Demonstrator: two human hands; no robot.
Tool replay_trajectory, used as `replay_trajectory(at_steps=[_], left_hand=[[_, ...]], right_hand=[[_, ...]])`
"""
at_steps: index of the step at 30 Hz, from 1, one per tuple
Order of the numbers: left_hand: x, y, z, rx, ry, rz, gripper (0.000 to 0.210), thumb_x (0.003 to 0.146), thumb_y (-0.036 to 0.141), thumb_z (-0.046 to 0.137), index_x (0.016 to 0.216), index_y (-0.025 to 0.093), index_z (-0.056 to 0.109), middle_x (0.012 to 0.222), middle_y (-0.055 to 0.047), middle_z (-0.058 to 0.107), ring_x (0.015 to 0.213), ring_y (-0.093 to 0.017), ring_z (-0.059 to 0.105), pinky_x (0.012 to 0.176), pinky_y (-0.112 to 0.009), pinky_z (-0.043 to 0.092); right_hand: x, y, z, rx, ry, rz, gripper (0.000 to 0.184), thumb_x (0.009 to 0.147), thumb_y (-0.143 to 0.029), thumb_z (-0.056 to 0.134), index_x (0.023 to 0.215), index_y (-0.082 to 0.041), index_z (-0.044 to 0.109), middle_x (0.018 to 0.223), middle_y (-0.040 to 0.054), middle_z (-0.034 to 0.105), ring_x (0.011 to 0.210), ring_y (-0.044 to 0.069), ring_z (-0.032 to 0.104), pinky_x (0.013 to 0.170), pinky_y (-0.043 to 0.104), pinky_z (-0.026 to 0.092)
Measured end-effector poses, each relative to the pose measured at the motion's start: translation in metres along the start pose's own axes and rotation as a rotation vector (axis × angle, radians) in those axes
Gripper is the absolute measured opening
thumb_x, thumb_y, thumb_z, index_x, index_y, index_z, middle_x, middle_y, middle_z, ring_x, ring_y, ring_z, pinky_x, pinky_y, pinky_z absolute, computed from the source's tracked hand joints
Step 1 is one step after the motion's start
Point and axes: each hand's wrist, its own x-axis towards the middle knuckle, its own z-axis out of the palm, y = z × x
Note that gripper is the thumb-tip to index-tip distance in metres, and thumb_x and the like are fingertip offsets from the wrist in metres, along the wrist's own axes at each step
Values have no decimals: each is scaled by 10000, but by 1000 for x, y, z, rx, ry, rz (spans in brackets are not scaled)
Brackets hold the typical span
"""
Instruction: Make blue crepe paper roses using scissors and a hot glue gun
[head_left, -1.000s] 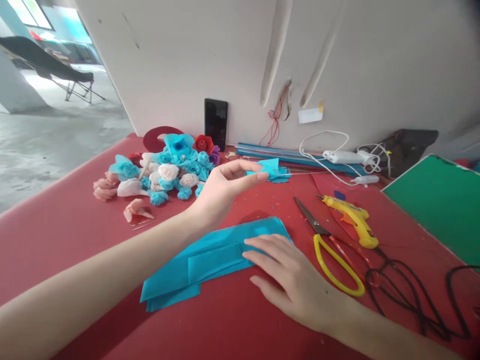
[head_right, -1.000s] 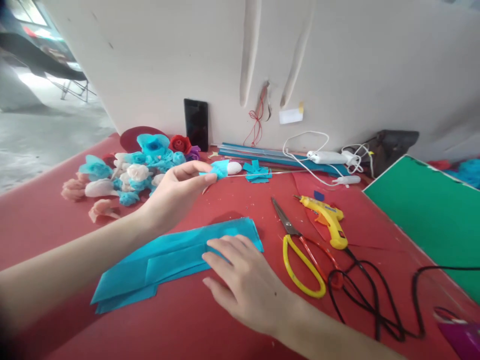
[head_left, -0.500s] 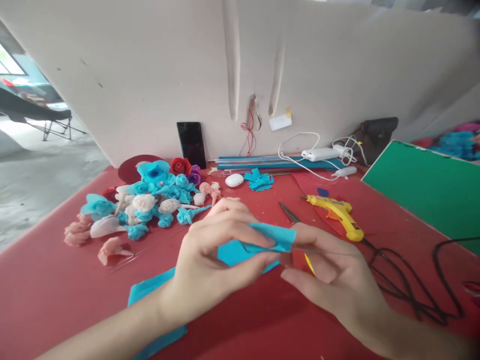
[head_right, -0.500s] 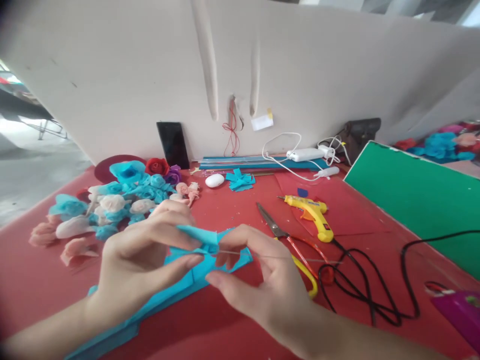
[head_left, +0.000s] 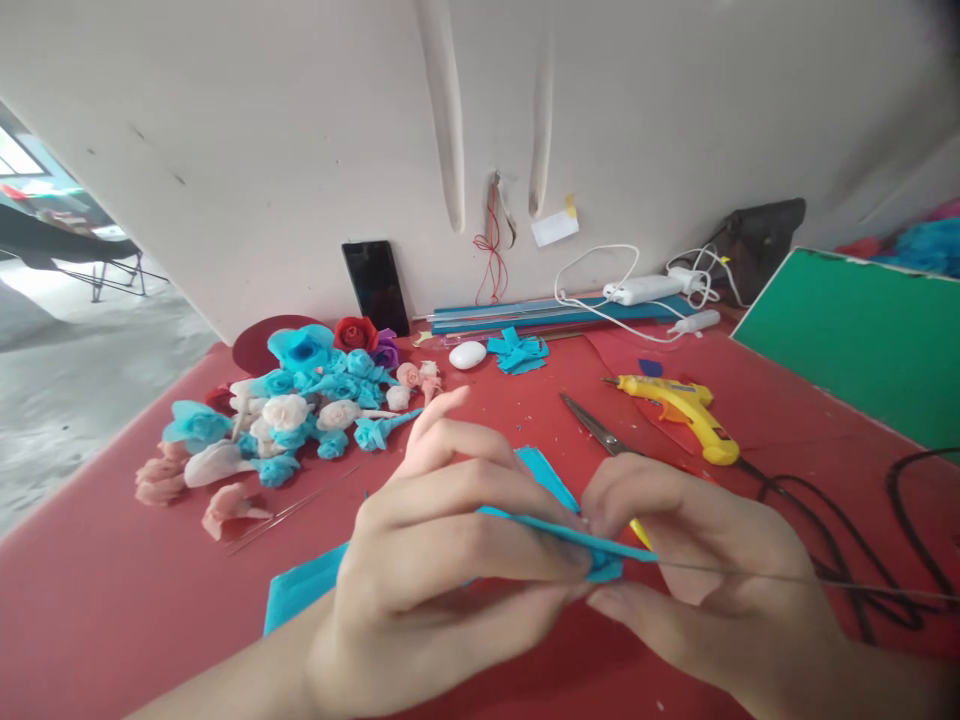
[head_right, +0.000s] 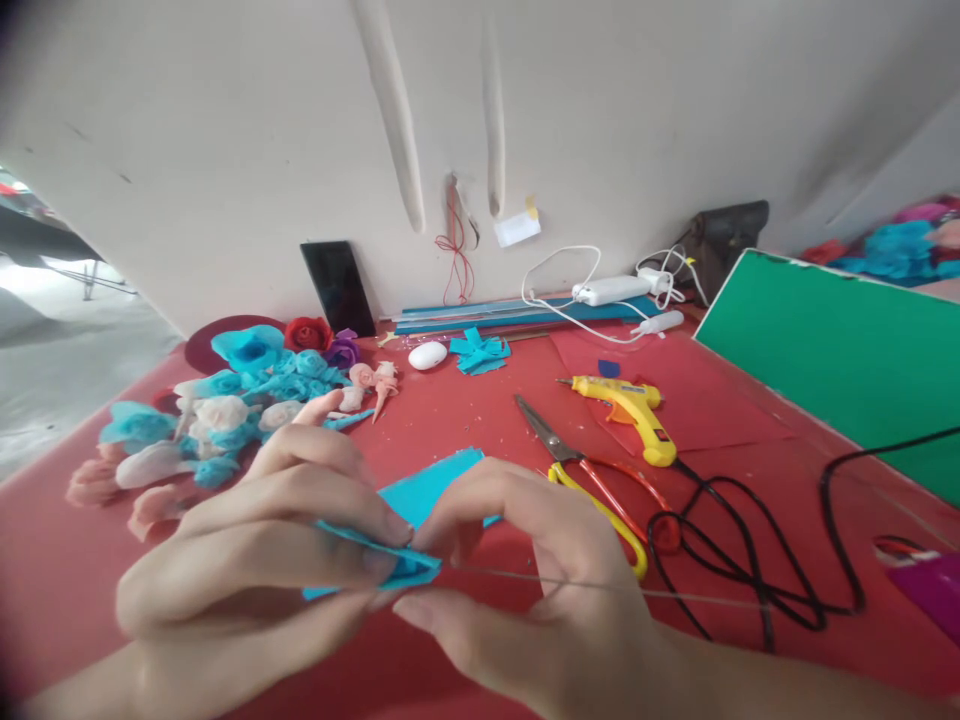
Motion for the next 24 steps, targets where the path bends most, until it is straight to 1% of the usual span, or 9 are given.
replay_trajectory(at_steps=[3, 6, 9, 12, 15, 19, 21, 24], left_hand=[[2, 2, -1, 13, -43, 8, 276, 721, 112, 674, 913, 309, 677, 782, 24, 758, 537, -168, 617, 626, -394, 486], [3, 3, 0, -4, -42, 1, 301, 731, 124, 659, 947, 334, 675, 774, 24, 760, 515, -177, 620, 581, -392, 482], [2, 3, 1, -25, -24, -21, 263, 733, 121, 665, 910, 315, 674, 754, 30, 755, 528, -169, 628, 603, -383, 485], [1, 3, 3, -32, -16, -33, 201, 729, 118, 680, 850, 277, 667, 739, 30, 749, 548, -155, 629, 621, -362, 481], [2, 2, 4, -38, 1, -29, 195, 716, 130, 698, 845, 274, 668, 711, 27, 741, 537, -157, 614, 614, -362, 471], [3, 2, 4, -58, 8, -10, 223, 711, 128, 699, 878, 274, 674, 718, 26, 742, 528, -157, 602, 606, -362, 461], [3, 2, 4, -64, -1, -17, 199, 724, 135, 696, 868, 270, 674, 710, 24, 740, 533, -157, 610, 623, -362, 467], [2, 4, 4, -67, 3, -20, 145, 738, 165, 704, 842, 259, 666, 685, 13, 733, 538, -160, 613, 654, -373, 483]], right_hand=[[0, 0, -1, 18, -40, -37, 207, 786, -106, 675, 877, -244, 550, 782, -42, 593, 739, 82, 571, 693, 157, 516], [1, -1, -2, 18, -51, -53, 207, 795, -89, 661, 883, -243, 555, 790, -39, 594, 751, 80, 578, 701, 158, 518], [1, -1, -2, 26, -42, -46, 188, 807, -91, 638, 887, -248, 573, 791, -31, 595, 754, 94, 583, 696, 187, 523], [0, -1, -4, 14, -55, -65, 224, 795, -65, 627, 910, -252, 581, 807, -29, 605, 754, 102, 594, 697, 206, 529], [-1, 1, -9, -60, -82, -102, 268, 778, -59, 642, 950, -255, 580, 846, -33, 616, 780, 103, 604, 730, 202, 528], [-1, 0, -15, -154, -115, -176, 277, 801, -72, 626, 1013, -243, 575, 888, -23, 626, 851, 112, 599, 809, 206, 511], [1, -2, -17, -141, -144, -218, 275, 815, -58, 605, 1033, -222, 574, 885, -17, 627, 835, 105, 589, 811, 203, 508], [6, -5, -17, -116, -179, -243, 261, 817, -33, 594, 1020, -196, 576, 888, 2, 623, 811, 103, 577, 784, 207, 513]])
